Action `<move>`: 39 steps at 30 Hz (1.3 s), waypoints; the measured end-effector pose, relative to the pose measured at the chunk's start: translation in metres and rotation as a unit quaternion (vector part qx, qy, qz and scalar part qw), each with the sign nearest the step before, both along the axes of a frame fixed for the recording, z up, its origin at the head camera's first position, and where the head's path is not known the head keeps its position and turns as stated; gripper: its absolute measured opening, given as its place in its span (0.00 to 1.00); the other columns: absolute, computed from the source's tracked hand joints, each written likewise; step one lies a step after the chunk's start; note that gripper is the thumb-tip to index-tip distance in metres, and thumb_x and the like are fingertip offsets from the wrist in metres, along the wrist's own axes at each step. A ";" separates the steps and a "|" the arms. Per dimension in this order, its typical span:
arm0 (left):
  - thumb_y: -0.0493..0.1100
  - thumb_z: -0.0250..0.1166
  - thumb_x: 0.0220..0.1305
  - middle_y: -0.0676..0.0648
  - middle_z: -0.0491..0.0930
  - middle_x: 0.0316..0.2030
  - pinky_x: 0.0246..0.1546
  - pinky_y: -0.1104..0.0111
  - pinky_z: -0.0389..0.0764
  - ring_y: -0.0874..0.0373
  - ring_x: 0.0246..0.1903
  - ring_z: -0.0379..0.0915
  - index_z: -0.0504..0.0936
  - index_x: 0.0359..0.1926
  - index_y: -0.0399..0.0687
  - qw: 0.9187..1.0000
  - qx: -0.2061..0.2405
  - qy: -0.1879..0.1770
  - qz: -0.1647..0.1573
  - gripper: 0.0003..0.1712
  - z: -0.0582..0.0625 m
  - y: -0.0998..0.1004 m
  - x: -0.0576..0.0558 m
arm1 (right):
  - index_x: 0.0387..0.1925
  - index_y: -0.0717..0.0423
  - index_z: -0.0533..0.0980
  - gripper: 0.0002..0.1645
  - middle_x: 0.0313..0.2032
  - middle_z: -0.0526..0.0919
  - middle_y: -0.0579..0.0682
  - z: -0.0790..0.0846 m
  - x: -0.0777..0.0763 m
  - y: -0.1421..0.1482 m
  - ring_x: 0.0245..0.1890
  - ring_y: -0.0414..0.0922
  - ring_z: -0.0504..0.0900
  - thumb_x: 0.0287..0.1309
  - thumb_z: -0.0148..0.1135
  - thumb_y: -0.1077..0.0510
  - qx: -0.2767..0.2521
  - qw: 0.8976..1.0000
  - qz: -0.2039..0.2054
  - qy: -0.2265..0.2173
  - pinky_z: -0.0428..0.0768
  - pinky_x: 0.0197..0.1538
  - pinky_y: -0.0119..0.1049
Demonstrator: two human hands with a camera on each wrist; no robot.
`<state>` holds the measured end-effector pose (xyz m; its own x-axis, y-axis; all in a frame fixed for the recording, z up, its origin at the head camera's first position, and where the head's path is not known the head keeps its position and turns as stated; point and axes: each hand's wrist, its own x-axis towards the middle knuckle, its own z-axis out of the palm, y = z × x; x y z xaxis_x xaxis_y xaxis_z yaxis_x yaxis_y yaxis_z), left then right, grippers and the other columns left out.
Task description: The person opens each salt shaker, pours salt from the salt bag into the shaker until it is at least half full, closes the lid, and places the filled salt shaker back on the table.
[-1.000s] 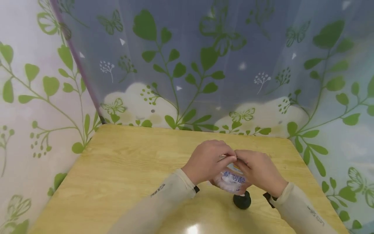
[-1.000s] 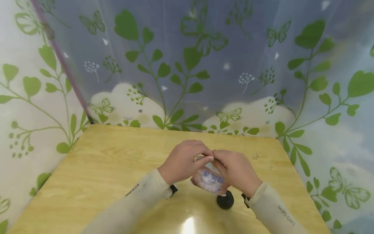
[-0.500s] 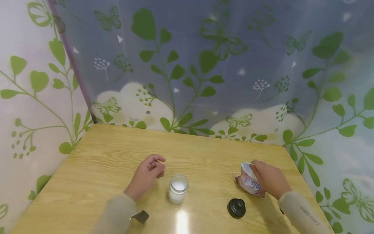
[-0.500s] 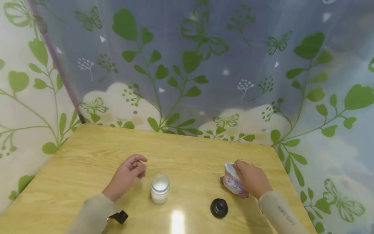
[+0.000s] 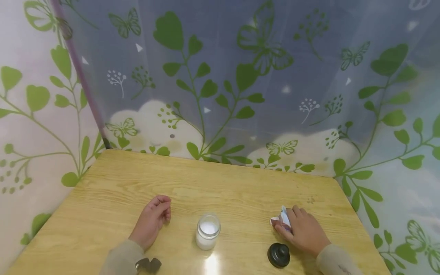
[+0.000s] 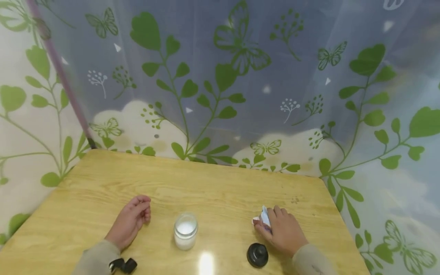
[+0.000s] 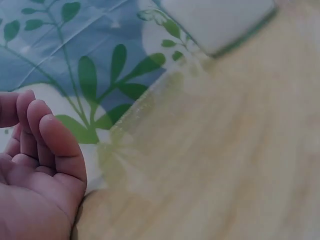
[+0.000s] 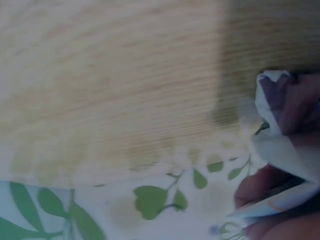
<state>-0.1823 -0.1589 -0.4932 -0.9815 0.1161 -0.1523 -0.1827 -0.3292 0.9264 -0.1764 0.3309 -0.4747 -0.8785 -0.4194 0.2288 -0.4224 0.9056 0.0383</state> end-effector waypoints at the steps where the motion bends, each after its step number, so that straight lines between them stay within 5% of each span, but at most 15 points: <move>1: 0.42 0.56 0.79 0.51 0.72 0.35 0.36 0.73 0.76 0.62 0.34 0.70 0.69 0.54 0.35 1.000 -0.015 0.002 0.001 0.13 0.000 0.001 0.002 | 0.47 0.62 0.76 0.33 0.33 0.71 0.48 -0.001 0.002 -0.003 0.30 0.44 0.70 0.68 0.61 0.34 0.003 1.000 -0.005 0.000 0.76 0.33 0.44; 9: 0.39 0.58 0.77 0.49 0.74 0.31 0.32 0.71 0.75 0.60 0.31 0.71 0.70 0.51 0.30 0.998 -0.061 0.025 0.023 0.13 -0.002 0.013 0.001 | 0.49 0.64 0.73 0.32 0.35 0.73 0.54 -0.012 -0.005 -0.014 0.34 0.52 0.74 0.73 0.55 0.37 -0.006 0.998 -0.061 -0.002 0.79 0.38 0.52; 13: 0.39 0.58 0.77 0.47 0.76 0.36 0.39 0.70 0.79 0.57 0.37 0.74 0.70 0.54 0.29 0.996 -0.084 0.020 -0.014 0.16 0.003 0.016 -0.006 | 0.57 0.66 0.73 0.40 0.41 0.79 0.57 -0.003 -0.005 -0.012 0.43 0.57 0.79 0.71 0.55 0.32 -0.045 0.995 -0.079 -0.042 0.77 0.48 0.60; 18: 0.40 0.58 0.77 0.43 0.78 0.39 0.45 0.68 0.81 0.55 0.41 0.76 0.70 0.57 0.29 0.990 -0.123 0.022 -0.059 0.18 0.006 0.021 -0.006 | 0.66 0.68 0.68 0.47 0.49 0.81 0.61 0.007 0.004 -0.009 0.48 0.57 0.81 0.70 0.54 0.29 -0.127 0.979 -0.104 -0.117 0.74 0.54 0.62; 24: 0.36 0.59 0.75 0.42 0.78 0.43 0.47 0.69 0.81 0.53 0.44 0.77 0.71 0.59 0.32 0.981 -0.164 0.042 -0.097 0.17 0.011 0.025 -0.001 | 0.72 0.74 0.58 0.44 0.61 0.72 0.73 0.027 0.020 -0.008 0.60 0.69 0.70 0.75 0.57 0.43 -0.220 0.971 -0.088 -0.041 0.63 0.62 0.67; 28: 0.32 0.59 0.72 0.41 0.76 0.51 0.53 0.65 0.79 0.49 0.52 0.75 0.69 0.64 0.35 0.950 -0.227 0.129 -0.174 0.21 0.021 0.030 0.000 | 0.68 0.70 0.66 0.33 0.57 0.76 0.66 0.056 0.038 -0.017 0.58 0.62 0.72 0.68 0.64 0.57 -0.277 0.957 -0.077 0.045 0.69 0.58 0.60; 31: 0.32 0.61 0.68 0.44 0.73 0.60 0.62 0.54 0.74 0.48 0.61 0.71 0.65 0.72 0.45 0.911 -0.271 0.193 -0.243 0.32 0.033 0.034 0.006 | 0.53 0.59 0.78 0.19 0.40 0.82 0.48 0.070 0.059 -0.031 0.39 0.45 0.79 0.61 0.70 0.60 -0.230 0.971 -0.043 0.052 0.78 0.40 0.41; 34: 0.38 0.68 0.66 0.51 0.69 0.68 0.68 0.44 0.66 0.49 0.68 0.65 0.57 0.79 0.60 0.879 -0.305 0.211 -0.299 0.45 0.046 0.040 0.013 | 0.52 0.52 0.81 0.22 0.41 0.83 0.42 0.071 0.078 -0.045 0.34 0.39 0.80 0.59 0.74 0.48 -0.127 0.990 -0.028 -0.048 0.79 0.31 0.37; 37: 0.49 0.74 0.64 0.56 0.65 0.72 0.69 0.44 0.65 0.52 0.70 0.64 0.54 0.80 0.69 0.859 -0.340 0.207 -0.321 0.51 0.054 0.049 0.018 | 0.60 0.56 0.78 0.38 0.55 0.81 0.53 0.060 0.086 -0.055 0.46 0.49 0.83 0.57 0.75 0.38 -0.062 0.980 -0.046 -0.186 0.84 0.41 0.47; 39: 0.50 0.75 0.63 0.56 0.67 0.71 0.67 0.48 0.69 0.54 0.67 0.68 0.57 0.79 0.67 0.850 -0.362 0.210 -0.319 0.49 0.057 0.056 0.020 | 0.62 0.61 0.76 0.42 0.58 0.79 0.59 0.049 0.087 -0.058 0.52 0.56 0.83 0.56 0.75 0.38 -0.049 0.969 -0.047 -0.239 0.84 0.46 0.55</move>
